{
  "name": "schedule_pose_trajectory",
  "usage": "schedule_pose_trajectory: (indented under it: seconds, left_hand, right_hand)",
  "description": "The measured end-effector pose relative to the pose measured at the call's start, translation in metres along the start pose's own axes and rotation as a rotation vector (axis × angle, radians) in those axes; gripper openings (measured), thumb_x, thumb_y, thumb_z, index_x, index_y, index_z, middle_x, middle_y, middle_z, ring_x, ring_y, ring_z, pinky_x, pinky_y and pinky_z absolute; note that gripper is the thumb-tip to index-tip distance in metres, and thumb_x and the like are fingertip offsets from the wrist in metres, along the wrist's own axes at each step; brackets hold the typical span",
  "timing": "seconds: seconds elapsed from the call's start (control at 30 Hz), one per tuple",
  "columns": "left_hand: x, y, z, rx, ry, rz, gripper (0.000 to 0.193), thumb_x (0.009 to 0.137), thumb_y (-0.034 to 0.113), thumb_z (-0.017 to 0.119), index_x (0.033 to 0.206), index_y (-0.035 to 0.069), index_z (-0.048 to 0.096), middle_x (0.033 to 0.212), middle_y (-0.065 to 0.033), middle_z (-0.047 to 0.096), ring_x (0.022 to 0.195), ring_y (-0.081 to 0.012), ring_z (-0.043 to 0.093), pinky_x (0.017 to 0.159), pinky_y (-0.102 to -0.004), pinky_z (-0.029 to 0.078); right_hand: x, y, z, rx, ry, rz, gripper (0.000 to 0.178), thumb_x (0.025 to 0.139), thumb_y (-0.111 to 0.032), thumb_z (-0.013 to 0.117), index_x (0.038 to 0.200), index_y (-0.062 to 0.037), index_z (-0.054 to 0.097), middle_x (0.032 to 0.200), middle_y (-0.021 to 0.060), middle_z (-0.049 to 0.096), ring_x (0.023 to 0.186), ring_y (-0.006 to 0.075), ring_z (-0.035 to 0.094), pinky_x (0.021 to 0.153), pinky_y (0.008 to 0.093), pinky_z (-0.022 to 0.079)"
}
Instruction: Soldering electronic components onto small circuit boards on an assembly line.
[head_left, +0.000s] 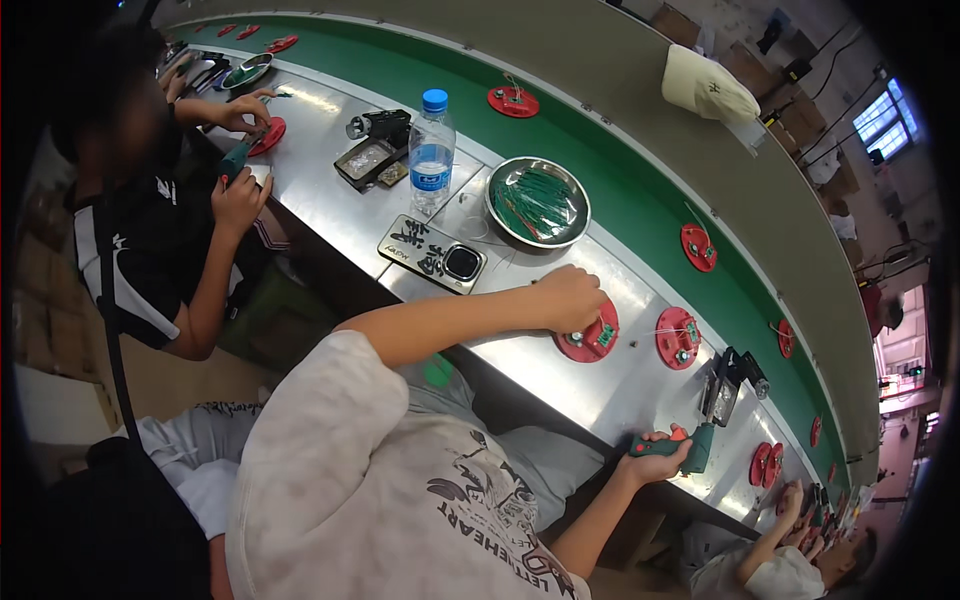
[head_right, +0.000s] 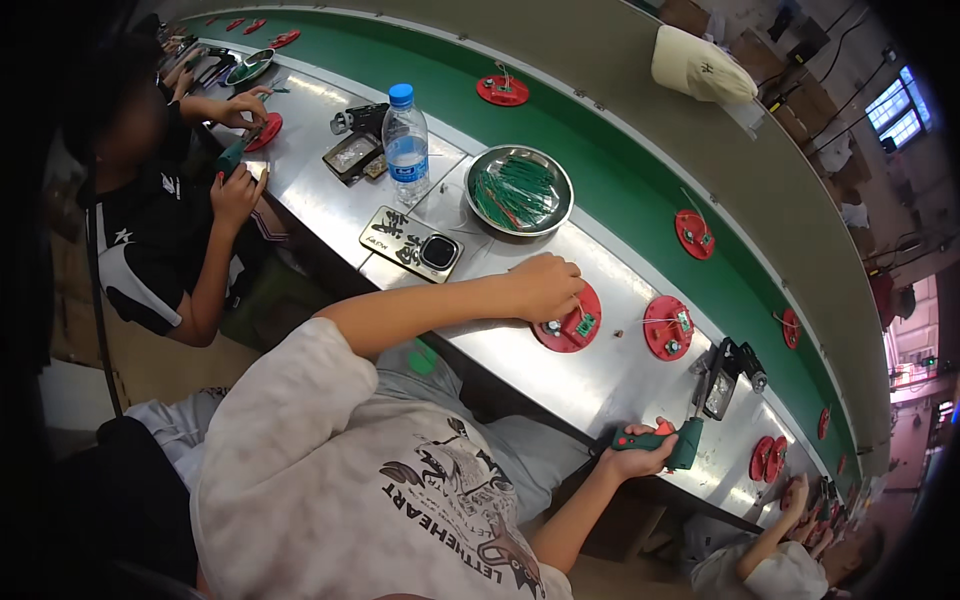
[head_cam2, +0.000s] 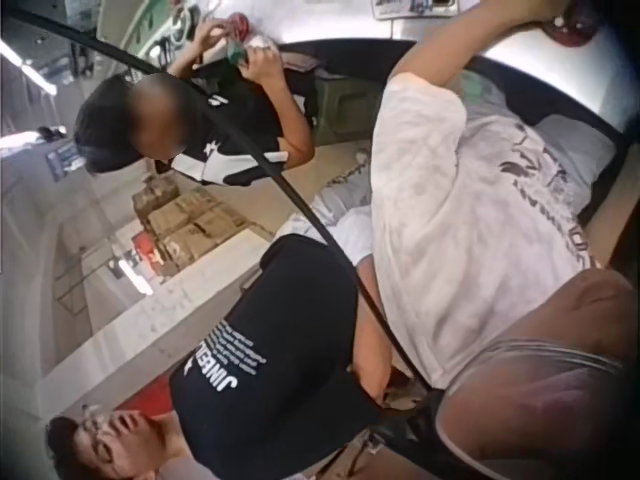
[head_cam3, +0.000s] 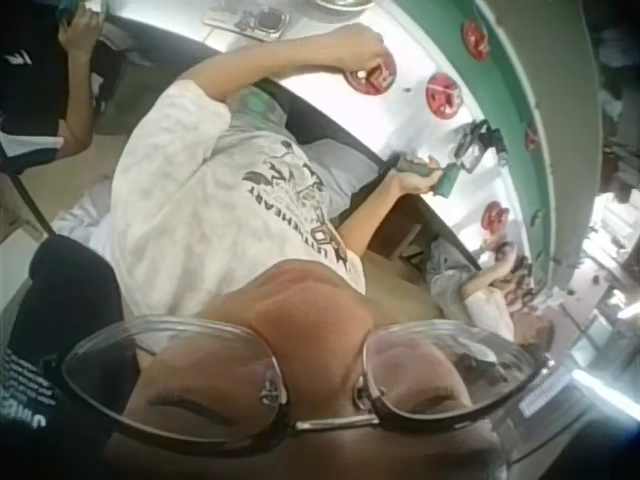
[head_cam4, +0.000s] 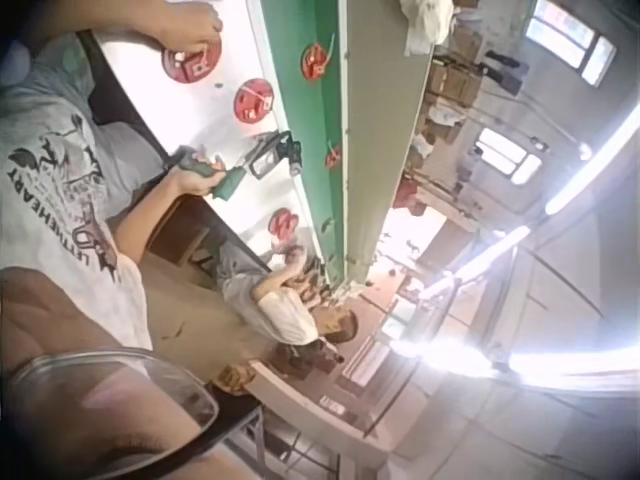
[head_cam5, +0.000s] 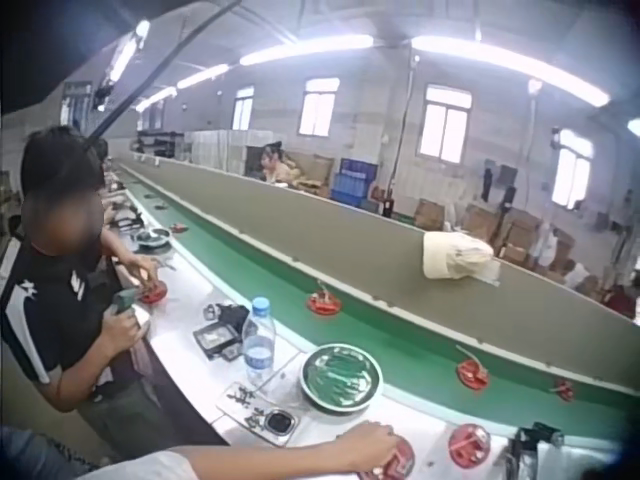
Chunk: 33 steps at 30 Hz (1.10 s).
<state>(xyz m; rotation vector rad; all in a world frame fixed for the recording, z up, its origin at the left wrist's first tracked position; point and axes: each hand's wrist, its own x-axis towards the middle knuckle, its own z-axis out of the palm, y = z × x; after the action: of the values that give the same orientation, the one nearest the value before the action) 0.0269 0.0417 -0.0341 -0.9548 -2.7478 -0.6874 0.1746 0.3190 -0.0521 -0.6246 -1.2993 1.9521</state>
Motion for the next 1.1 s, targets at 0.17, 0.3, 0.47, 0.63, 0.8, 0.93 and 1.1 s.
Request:
schedule_pose_trajectory:
  seconds: [0.17, 0.3, 0.47, 0.63, 0.8, 0.93, 1.1]
  left_hand:
    - [0.019, -0.028, -0.055, -0.100, 0.296, -0.264, 0.022, 0.086, 0.024, 0.064, 0.097, 0.006, 0.072, 0.097, -0.0175, 0.071, 0.091, -0.0344, 0.068, 0.082, -0.0469, 0.054]
    - [0.045, -0.093, -0.109, -0.383, 0.542, -0.504, 0.021, 0.084, 0.014, 0.064, 0.100, 0.009, 0.075, 0.101, -0.0180, 0.073, 0.095, -0.0327, 0.069, 0.082, -0.0445, 0.055]
    - [0.055, -0.136, -0.083, 0.105, 0.024, -0.414, 0.020, 0.083, 0.011, 0.061, 0.096, 0.009, 0.077, 0.098, -0.0194, 0.073, 0.096, -0.0371, 0.070, 0.086, -0.0476, 0.056]
    - [0.063, -0.153, -0.043, 0.226, -0.004, -0.379, 0.021, 0.084, 0.015, 0.060, 0.093, 0.002, 0.073, 0.106, -0.0209, 0.070, 0.100, -0.0389, 0.068, 0.087, -0.0493, 0.055]
    - [0.059, -0.169, -0.029, 0.300, 0.008, -0.286, 0.020, 0.088, 0.013, 0.054, 0.094, 0.000, 0.069, 0.104, -0.0212, 0.066, 0.095, -0.0387, 0.065, 0.084, -0.0504, 0.054]
    - [0.054, -0.166, -0.033, 0.277, 0.086, -0.189, 0.015, 0.092, 0.013, 0.056, 0.093, 0.002, 0.065, 0.099, -0.0177, 0.063, 0.092, -0.0377, 0.063, 0.083, -0.0479, 0.052]
    - [0.055, -0.147, -0.051, -0.054, 0.315, -0.188, 0.005, 0.090, 0.005, 0.059, 0.093, 0.001, 0.059, 0.091, -0.0193, 0.063, 0.087, -0.0371, 0.062, 0.079, -0.0438, 0.048]
  right_hand:
    - [0.004, 0.001, -0.004, 0.020, -0.015, 0.046, 0.041, 0.102, -0.041, 0.047, 0.100, -0.0020, 0.060, 0.056, 0.0044, 0.050, 0.047, 0.0164, 0.047, 0.048, 0.0285, 0.040]
    - [0.003, 0.001, -0.005, -0.010, -0.008, -0.007, 0.042, 0.101, -0.041, 0.047, 0.100, -0.0011, 0.059, 0.056, 0.0048, 0.050, 0.047, 0.0169, 0.048, 0.049, 0.0294, 0.042]
    - [0.006, 0.001, -0.004, 0.023, -0.042, 0.022, 0.041, 0.102, -0.039, 0.043, 0.103, -0.0003, 0.057, 0.056, 0.0056, 0.048, 0.047, 0.0167, 0.045, 0.048, 0.0284, 0.042]
    - [0.013, 0.002, -0.008, 0.017, -0.049, 0.060, 0.041, 0.103, -0.041, 0.042, 0.105, -0.0019, 0.057, 0.058, 0.0035, 0.048, 0.050, 0.0155, 0.046, 0.050, 0.0277, 0.040]
    - [0.014, 0.004, -0.012, 0.016, -0.043, 0.069, 0.043, 0.103, -0.042, 0.042, 0.103, -0.0016, 0.057, 0.057, 0.0041, 0.048, 0.048, 0.0153, 0.046, 0.048, 0.0272, 0.040]
    - [0.015, 0.003, -0.012, -0.027, -0.082, 0.062, 0.043, 0.102, -0.044, 0.043, 0.103, -0.0034, 0.058, 0.057, 0.0030, 0.048, 0.050, 0.0155, 0.047, 0.050, 0.0282, 0.039]
    - [0.016, 0.004, -0.011, -0.049, -0.100, 0.049, 0.043, 0.102, -0.043, 0.043, 0.103, -0.0029, 0.059, 0.057, 0.0034, 0.049, 0.049, 0.0153, 0.048, 0.049, 0.0282, 0.039]
